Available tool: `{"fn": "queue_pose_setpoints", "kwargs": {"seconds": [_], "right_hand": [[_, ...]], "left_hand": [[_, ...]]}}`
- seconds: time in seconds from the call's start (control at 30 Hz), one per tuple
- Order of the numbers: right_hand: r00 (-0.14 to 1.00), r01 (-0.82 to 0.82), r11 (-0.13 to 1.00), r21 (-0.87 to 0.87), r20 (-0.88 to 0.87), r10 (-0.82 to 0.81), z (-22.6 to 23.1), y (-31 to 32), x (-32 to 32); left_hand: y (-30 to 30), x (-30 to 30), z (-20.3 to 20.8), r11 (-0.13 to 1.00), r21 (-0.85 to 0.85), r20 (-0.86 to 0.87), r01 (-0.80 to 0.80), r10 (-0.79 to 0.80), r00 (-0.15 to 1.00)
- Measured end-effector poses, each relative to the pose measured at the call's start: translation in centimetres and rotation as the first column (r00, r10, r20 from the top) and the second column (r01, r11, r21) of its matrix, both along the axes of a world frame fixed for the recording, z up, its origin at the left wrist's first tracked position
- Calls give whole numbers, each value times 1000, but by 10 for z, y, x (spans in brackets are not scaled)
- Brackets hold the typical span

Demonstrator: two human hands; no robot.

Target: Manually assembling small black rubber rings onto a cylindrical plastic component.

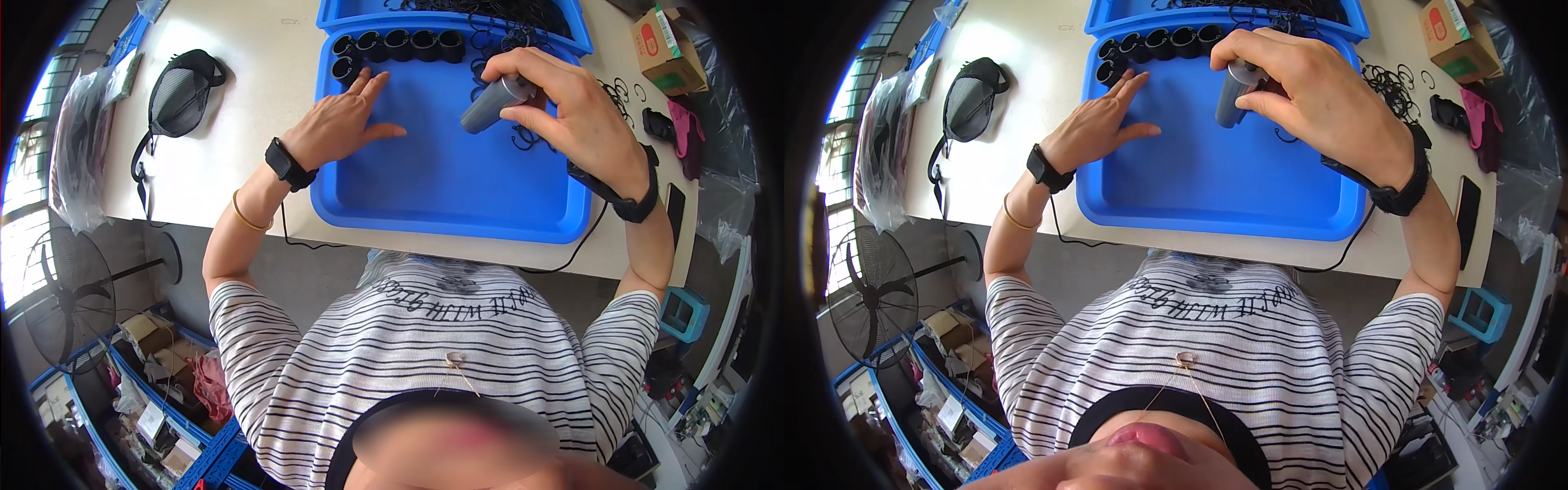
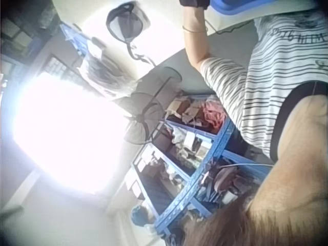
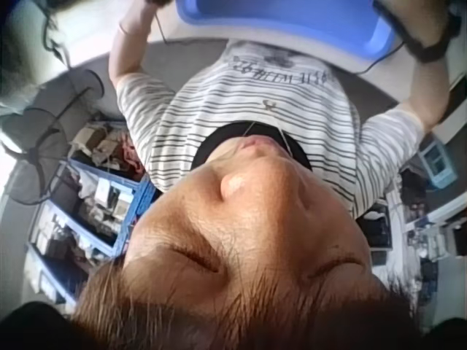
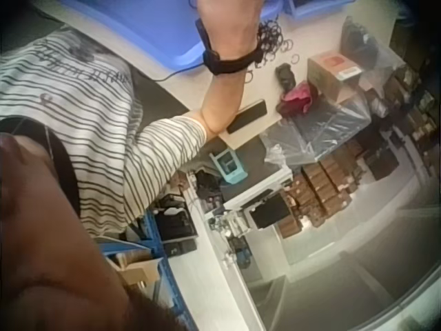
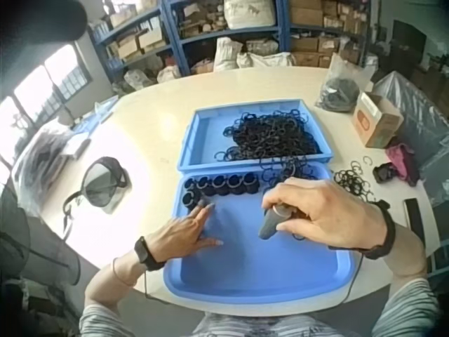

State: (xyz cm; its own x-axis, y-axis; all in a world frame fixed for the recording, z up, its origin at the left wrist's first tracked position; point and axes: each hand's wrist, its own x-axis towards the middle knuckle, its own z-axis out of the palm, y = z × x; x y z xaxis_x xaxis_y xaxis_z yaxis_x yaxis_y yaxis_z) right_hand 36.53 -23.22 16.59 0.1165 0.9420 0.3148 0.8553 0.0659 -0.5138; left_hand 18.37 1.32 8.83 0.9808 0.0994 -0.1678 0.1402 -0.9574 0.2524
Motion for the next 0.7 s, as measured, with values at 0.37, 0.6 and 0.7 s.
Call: {"fn": "queue_pose_setpoints", "kwargs": {"seconds": [0.37, 0.6, 0.7], "right_hand": [[1000, 1, 1000, -12, -17, -1, -3, -2, -1], [999, -9, 999, -32, -46, 7, -1, 0, -4], [999, -27, 1000, 5, -24, 28, -5, 1, -7]], "left_hand": [[-2, -16, 1, 993, -88, 148, 84, -71, 986], [-5, -14, 9, 994, -89, 9, -67, 68, 998], [-3, -15, 5, 994, -95, 44, -46, 50, 998]]}}
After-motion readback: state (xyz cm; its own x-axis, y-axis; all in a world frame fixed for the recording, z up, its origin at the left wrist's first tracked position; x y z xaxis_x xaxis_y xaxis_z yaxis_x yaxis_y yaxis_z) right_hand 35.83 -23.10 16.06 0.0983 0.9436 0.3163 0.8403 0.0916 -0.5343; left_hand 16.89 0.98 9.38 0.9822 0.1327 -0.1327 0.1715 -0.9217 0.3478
